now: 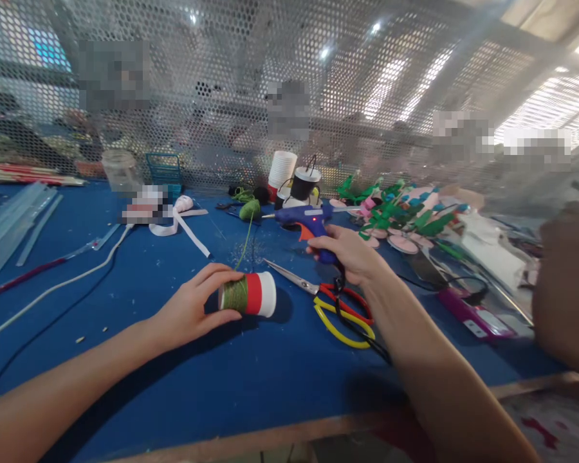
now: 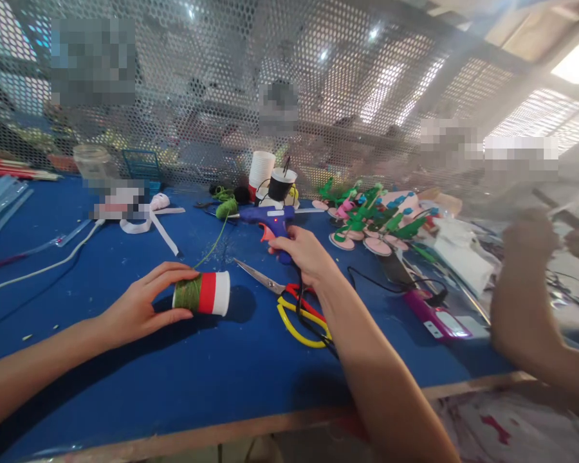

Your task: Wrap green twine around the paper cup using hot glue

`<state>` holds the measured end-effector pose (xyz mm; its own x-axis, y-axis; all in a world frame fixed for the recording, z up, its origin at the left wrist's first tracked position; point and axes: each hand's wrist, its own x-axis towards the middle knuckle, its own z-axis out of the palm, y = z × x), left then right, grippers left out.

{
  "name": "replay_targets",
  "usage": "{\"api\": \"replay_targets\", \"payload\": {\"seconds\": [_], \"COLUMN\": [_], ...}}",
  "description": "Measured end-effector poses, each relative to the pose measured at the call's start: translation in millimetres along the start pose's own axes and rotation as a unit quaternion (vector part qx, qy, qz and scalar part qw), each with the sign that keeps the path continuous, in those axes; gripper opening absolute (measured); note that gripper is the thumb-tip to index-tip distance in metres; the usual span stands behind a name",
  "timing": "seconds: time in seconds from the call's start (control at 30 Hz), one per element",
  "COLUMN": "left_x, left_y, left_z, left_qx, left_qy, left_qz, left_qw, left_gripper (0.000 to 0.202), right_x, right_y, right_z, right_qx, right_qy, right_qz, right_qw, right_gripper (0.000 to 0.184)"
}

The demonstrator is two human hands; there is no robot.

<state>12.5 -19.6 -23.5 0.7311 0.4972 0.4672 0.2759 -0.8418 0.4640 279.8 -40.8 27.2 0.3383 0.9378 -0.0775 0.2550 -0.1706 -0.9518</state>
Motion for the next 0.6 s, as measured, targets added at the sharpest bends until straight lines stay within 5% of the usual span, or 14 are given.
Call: {"api": "replay_targets", "payload": {"seconds": [0.27, 0.6], "left_x": [0.2, -1.5], "left_y": [-3.9, -11.4], "left_z": [-3.7, -4.7], "left_qx": [-0.007, 0.062], "left_qy": [-0.016, 0.003], "left_qz": [-0.015, 0.039], "left_qw": [1.000, 0.997], "left_gripper": [0.040, 0.034], "right_x": [-39.2, -61.8], "right_y": [-1.2, 1.2], "right_z": [9.8, 20.9], "right_qx": [0.003, -0.104], "right_qy": [-0.156, -0.172], "right_qz": [-0.067, -0.006], "right_qw": [0.986, 0.979], "right_gripper": [0.016, 0.023]}}
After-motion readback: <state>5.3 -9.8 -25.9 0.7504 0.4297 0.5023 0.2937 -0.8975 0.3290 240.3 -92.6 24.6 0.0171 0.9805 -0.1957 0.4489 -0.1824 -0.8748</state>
